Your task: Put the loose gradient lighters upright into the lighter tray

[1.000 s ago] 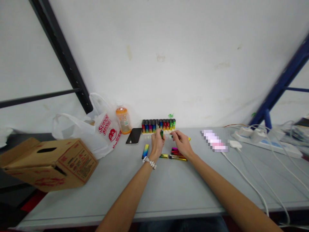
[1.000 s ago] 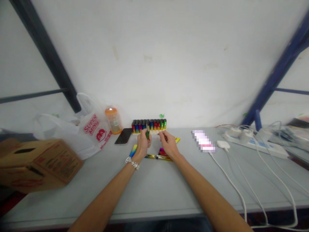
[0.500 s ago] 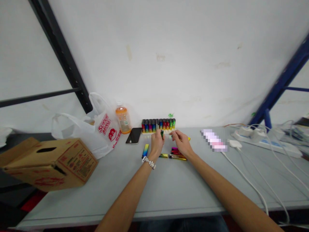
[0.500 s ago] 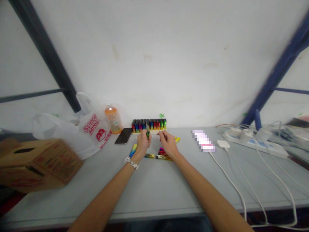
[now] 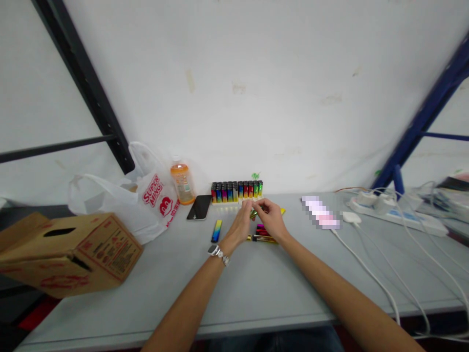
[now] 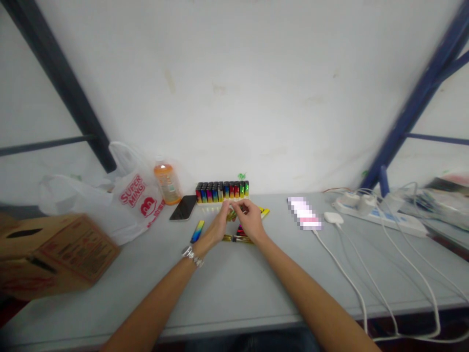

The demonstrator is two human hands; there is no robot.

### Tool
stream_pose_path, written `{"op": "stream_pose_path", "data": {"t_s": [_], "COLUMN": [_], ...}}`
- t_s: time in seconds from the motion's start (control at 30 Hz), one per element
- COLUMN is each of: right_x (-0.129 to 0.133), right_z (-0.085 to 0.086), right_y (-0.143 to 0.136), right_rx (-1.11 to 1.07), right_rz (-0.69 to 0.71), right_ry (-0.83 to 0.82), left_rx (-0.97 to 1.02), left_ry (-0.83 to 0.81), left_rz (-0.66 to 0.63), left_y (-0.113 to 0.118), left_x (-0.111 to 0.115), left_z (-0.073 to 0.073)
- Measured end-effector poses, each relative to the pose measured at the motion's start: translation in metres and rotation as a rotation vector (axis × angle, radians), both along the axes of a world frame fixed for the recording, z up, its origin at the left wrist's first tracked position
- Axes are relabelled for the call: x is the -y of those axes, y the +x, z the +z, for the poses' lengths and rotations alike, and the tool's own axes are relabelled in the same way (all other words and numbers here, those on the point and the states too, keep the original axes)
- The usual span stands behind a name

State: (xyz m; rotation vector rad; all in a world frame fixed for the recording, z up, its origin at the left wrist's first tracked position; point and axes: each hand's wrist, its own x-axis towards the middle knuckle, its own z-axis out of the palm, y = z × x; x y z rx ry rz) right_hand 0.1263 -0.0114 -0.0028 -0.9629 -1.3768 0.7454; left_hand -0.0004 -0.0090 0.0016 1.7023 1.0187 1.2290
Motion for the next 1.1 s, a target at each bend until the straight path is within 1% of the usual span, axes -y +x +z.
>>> {"op": "stream_pose_path", "data": {"t_s": [0.17, 0.27, 0.33, 0.37, 0.4, 0.47, 0.5, 0.53, 0.6, 0.67, 0.8, 0.9, 1.0, 1.1], "right_x": [-0.004, -0.006, -0.010, -0.012, -0.014, -0.018, -0.020, -0.022, -0.027, -0.033, -0.054, -0.072, -0.088, -0.101], "right_z": [0.000, -0.002, -0.003, -0.003, -0.004, -0.003, -0.003, -0.004, -0.005, -0.008, -0.014, -0.015, -0.009, 0.002], "right_y": [0.004, 0.005, 0.009, 0.012, 0.016, 0.026, 0.031, 0.037, 0.047, 0.054, 0.061, 0.063, 0.066, 0.069], "right_rx": [-0.147, -0.211, -0.247, -0.252, -0.243, -0.182, -0.134, -0.081, 0.020, 0.105, 0.242, 0.356, 0.489, 0.610], "right_rz": [0.116, 0.135, 0.129, 0.120, 0.102, 0.043, -0.001, -0.049, -0.132, -0.197, -0.273, -0.262, -0.242, -0.214], "right_ry": [-0.093, -0.132, -0.154, -0.156, -0.149, -0.116, -0.096, -0.077, -0.044, -0.016, 0.027, 0.067, 0.098, 0.099], "left_rx": [-0.062, -0.072, -0.136, -0.200, -0.262, -0.417, -0.487, -0.548, -0.628, -0.670, -0.689, -0.669, -0.621, -0.519], "left_ry": [0.021, 0.019, 0.029, 0.046, 0.067, 0.162, 0.191, 0.176, 0.071, -0.009, -0.077, -0.123, -0.064, 0.023], "left_rz": [-0.021, -0.046, -0.024, -0.007, 0.042, 0.104, 0.093, 0.047, -0.082, -0.153, -0.175, -0.186, -0.156, -0.098], "left_y": [-0.006, -0.011, -0.016, -0.019, -0.024, -0.034, -0.040, -0.045, -0.054, -0.059, -0.059, -0.057, -0.054, -0.049], "left_x": [-0.009, -0.015, -0.016, -0.016, -0.016, -0.013, -0.012, -0.010, -0.007, -0.006, -0.011, -0.016, -0.020, -0.021], "left_z": [-0.006, -0.009, -0.008, -0.006, -0.002, 0.006, 0.010, 0.014, 0.019, 0.021, 0.017, 0.008, 0.002, -0.001]}}
